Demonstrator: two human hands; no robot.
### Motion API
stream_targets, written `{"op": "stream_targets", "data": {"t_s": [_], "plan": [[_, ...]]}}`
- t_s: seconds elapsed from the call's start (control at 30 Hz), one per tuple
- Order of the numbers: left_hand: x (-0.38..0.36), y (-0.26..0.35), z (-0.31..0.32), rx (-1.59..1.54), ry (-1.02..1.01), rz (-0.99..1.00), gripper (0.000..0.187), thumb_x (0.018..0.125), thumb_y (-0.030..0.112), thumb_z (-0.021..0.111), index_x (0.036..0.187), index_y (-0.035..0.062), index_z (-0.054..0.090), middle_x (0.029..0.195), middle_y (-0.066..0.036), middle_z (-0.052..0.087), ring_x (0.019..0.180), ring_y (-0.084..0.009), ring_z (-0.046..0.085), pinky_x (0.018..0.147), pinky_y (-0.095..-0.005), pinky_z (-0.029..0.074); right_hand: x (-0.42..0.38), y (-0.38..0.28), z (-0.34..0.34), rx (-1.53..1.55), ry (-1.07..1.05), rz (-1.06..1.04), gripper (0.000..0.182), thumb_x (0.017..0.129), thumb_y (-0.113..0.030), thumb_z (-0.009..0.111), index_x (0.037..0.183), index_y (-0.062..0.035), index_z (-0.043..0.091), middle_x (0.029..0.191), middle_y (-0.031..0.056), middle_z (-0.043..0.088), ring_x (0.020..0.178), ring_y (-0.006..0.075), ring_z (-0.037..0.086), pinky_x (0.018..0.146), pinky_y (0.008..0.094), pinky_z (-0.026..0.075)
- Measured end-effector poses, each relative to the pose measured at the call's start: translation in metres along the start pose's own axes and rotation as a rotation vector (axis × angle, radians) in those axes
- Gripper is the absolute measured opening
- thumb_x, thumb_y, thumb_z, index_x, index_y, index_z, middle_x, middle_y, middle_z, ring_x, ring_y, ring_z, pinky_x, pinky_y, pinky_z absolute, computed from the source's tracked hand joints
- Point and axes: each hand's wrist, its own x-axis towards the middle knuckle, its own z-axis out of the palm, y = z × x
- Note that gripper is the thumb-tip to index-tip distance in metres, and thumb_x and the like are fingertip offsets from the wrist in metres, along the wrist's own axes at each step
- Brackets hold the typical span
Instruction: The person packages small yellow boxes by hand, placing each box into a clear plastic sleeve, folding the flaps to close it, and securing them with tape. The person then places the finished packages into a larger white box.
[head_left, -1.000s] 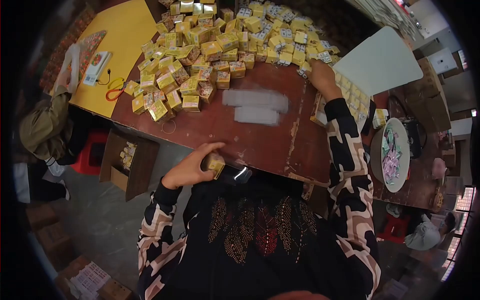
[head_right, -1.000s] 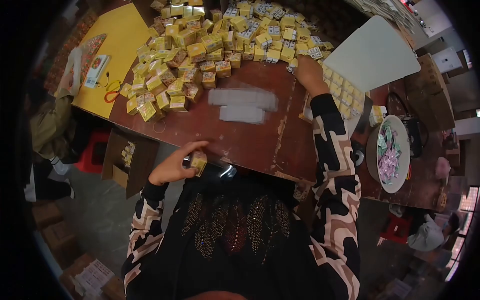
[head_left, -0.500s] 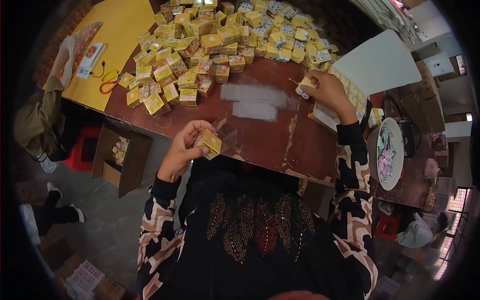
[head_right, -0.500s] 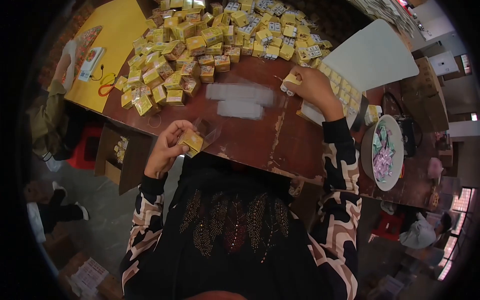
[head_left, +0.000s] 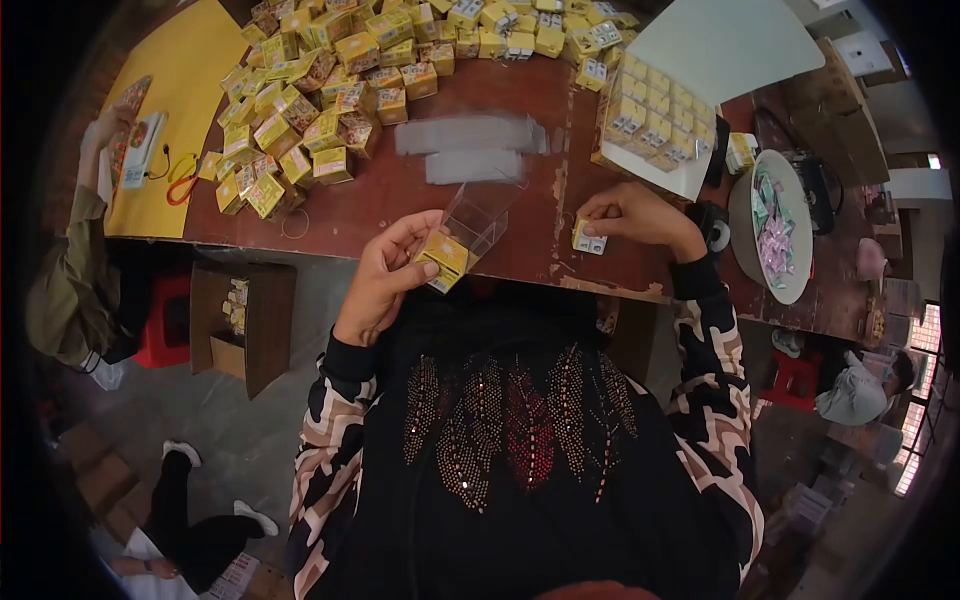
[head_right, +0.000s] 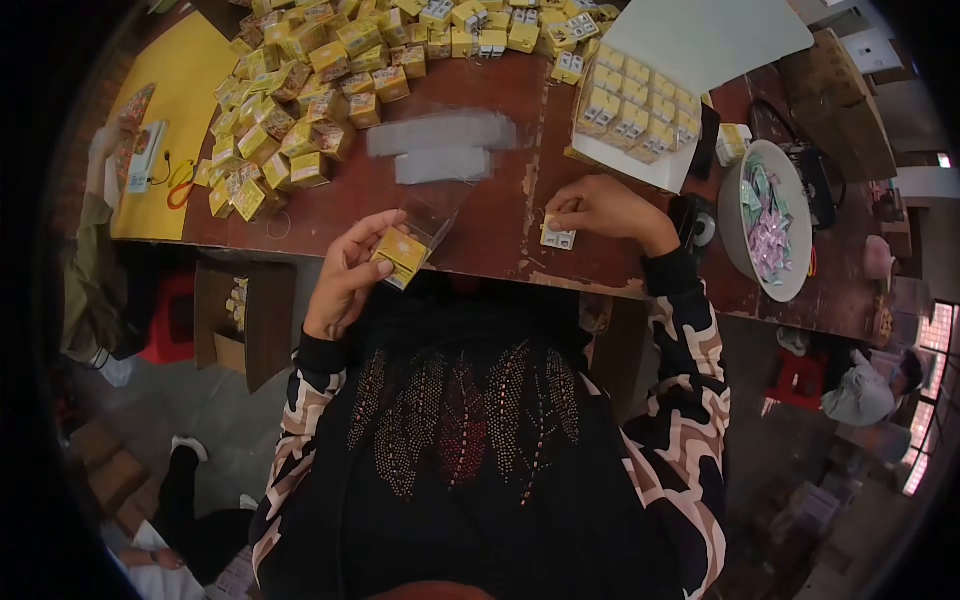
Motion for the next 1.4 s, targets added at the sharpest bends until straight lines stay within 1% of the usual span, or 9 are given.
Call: {"op": "stream_targets", "data": {"t_s": [0.1,0.17,0.5,0.6,0.77,1.0,1.2,1.27,1.4], "plan": [[0.002,-0.003,0.002,-0.019,0.002,-0.017,0.061,0.082,-0.004,0.067,0.14,-0.0041,0.046,0.13,-0.01,0.059,0.122,-0.0168,0.055,0.107,-0.0302,0.042,-0.005,0.002,0.007,0.027,0.031,0.047,0.036,0.088,-0.023,0.075,0.116,-0.0004,0.068,0.096,0.0104,0.068,0.082,0.0203,0.065,0.073,0.0321,0.051],[0.002,-0.005,0.001,-0.027,0.015,-0.029,0.06,0.082,-0.005,0.066,0.139,-0.0041,0.047,0.13,-0.01,0.059,0.123,-0.0167,0.055,0.107,-0.0299,0.041,-0.007,0.015,0.017,-0.338,0.334,-0.165,0.046,0.08,-0.031,0.08,0.114,-0.0021,0.068,0.104,0.0144,0.064,0.087,0.0343,0.065,0.075,0.0408,0.053],[0.008,-0.006,0.007,0.114,0.054,0.056,0.057,0.081,-0.009,0.066,0.135,0.0,0.049,0.125,-0.005,0.06,0.12,-0.014,0.056,0.103,-0.0275,0.043,-0.01,-0.042,0.04,-0.593,0.291,0.018,0.045,0.071,-0.023,0.083,0.107,-0.003,0.064,0.104,0.0141,0.06,0.087,0.0358,0.065,0.075,0.0438,0.053],[0.012,-0.004,0.011,0.184,0.082,0.039,0.057,0.08,-0.011,0.066,0.133,0.0025,0.05,0.123,-0.003,0.06,0.116,-0.0129,0.058,0.099,-0.027,0.046,-0.022,-0.054,0.028,-0.428,0.416,-0.12,0.042,0.072,-0.016,0.082,0.107,-0.0048,0.064,0.1,0.0122,0.06,0.085,0.033,0.065,0.072,0.0414,0.053],[0.023,-0.005,0.016,0.344,-0.017,-0.01,0.052,0.081,-0.01,0.07,0.129,0.003,0.054,0.119,-0.003,0.062,0.112,-0.0129,0.06,0.096,-0.027,0.048,-0.039,-0.107,0.003,-0.094,0.441,-0.211,0.043,0.072,-0.004,0.08,0.112,-0.006,0.064,0.109,0.0057,0.063,0.078,0.0162,0.057,0.064,0.0258,0.048],[0.028,-0.009,0.019,0.363,-0.169,-0.043,0.052,0.08,-0.008,0.072,0.129,0.0017,0.056,0.12,-0.003,0.063,0.113,-0.0141,0.06,0.1,-0.0288,0.047,-0.032,-0.129,-0.011,-0.039,0.399,-0.286,0.044,0.072,-0.003,0.079,0.113,-0.0062,0.065,0.11,0.002,0.062,0.073,0.0091,0.05,0.059,0.0231,0.041],[0.029,-0.003,0.027,0.232,-0.263,-0.067,0.054,0.081,-0.005,0.075,0.131,-0.0001,0.054,0.123,-0.004,0.062,0.115,-0.0147,0.059,0.101,-0.0295,0.048,-0.013,-0.123,-0.013,-0.093,0.328,-0.47,0.048,0.069,-0.006,0.081,0.115,-0.0079,0.067,0.124,0.0064,0.061,0.105,0.0202,0.059,0.083,0.0296,0.048],[0.029,-0.003,0.03,0.167,-0.28,-0.077,0.057,0.081,-0.004,0.075,0.133,-0.0009,0.052,0.125,-0.005,0.061,0.115,-0.0147,0.059,0.1,-0.0301,0.049,-0.012,-0.121,-0.014,-0.179,0.326,-0.503,0.055,0.068,-0.01,0.083,0.121,-0.0101,0.068,0.141,0.0105,0.053,0.13,0.0275,0.05,0.103,0.0366,0.042],[0.028,-0.01,0.035,0.13,-0.277,-0.067,0.065,0.082,-0.004,0.074,0.14,0.0021,0.045,0.126,-0.006,0.059,0.115,-0.0167,0.059,0.1,-0.0319,0.05,-0.012,-0.111,-0.011,-0.126,0.292,-0.523,0.063,0.07,-0.014,0.083,0.13,-0.0123,0.064,0.151,0.0121,0.043,0.138,0.0291,0.043,0.111,0.0413,0.035]]}}
